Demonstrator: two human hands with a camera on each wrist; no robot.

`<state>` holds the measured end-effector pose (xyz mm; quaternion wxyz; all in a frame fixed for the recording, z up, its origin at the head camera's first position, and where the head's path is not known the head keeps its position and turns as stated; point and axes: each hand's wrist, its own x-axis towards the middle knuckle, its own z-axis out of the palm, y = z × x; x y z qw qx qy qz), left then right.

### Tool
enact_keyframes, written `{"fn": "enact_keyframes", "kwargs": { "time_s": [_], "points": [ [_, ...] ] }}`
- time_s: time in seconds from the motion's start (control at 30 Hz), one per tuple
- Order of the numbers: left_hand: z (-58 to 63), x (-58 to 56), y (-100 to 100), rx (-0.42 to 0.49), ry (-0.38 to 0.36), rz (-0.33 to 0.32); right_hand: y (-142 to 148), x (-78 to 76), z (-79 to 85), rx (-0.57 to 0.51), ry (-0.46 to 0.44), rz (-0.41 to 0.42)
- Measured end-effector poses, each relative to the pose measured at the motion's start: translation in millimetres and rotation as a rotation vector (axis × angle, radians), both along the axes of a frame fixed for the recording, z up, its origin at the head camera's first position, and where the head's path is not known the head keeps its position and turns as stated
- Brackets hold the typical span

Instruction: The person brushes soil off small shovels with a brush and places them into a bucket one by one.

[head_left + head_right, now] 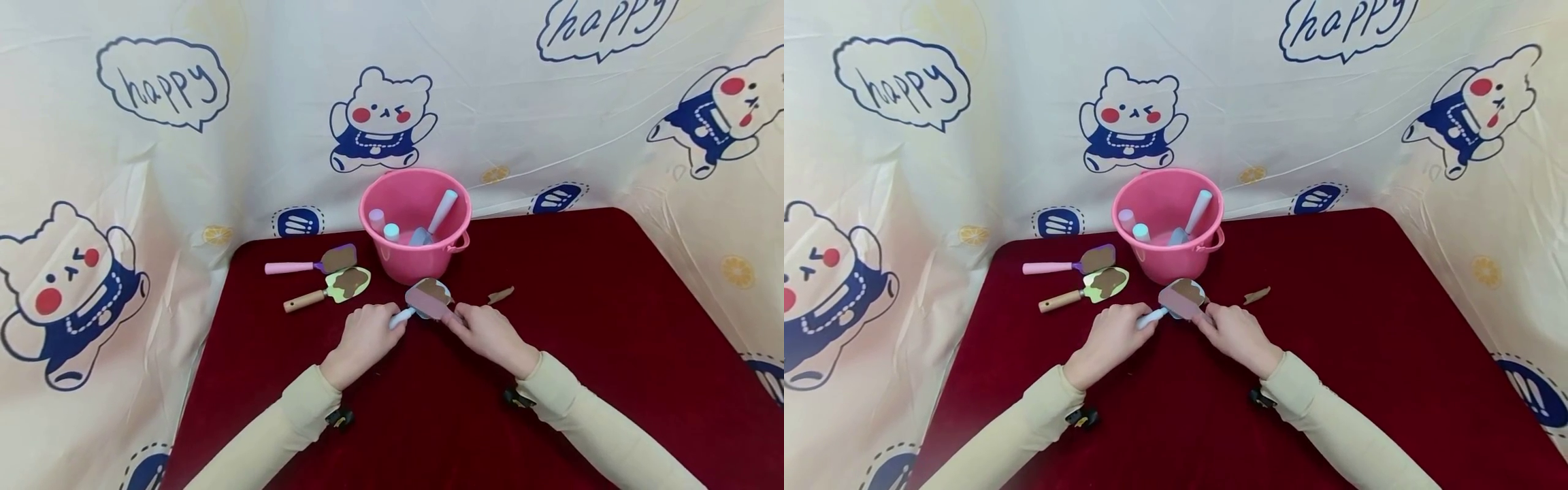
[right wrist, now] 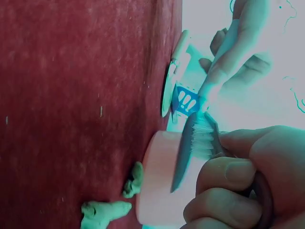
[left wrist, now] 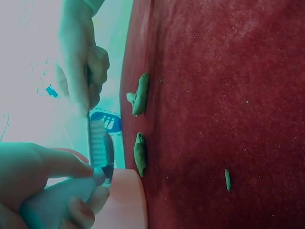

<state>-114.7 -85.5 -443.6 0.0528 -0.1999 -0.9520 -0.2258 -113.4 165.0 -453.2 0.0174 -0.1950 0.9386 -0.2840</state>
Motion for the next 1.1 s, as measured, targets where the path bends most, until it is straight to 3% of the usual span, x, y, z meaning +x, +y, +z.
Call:
{"fn": "enact_keyframes", "kwargs": {
  "time_s": [0.17, 0.4, 0.63, 0.97, 1.1],
  "points": [
    [1.1, -0.6, 1.1, 0.021, 0.02, -0.009, 5.5, 1.1, 2.7, 0.025, 0.034, -0.064],
    [1.6, -0.9, 2.6, 0.05, 0.011, -0.011, 8.6, 1.2, 4.8, 0.036, 0.149, -0.115],
    [2.2, -0.2, 1.2, 0.042, 0.0, 0.008, 5.2, 0.8, 3.4, 0.03, 0.104, -0.032],
    [2.3, 0.3, -1.7, 0.03, -0.001, 0.009, 7.2, 3.0, -0.9, 0.149, 0.245, -0.133],
    [1.3, -0.2, -1.1, 0.03, 0.017, 0.013, 3.9, 2.7, 0.9, 0.134, 0.27, -0.09]
  ]
}}
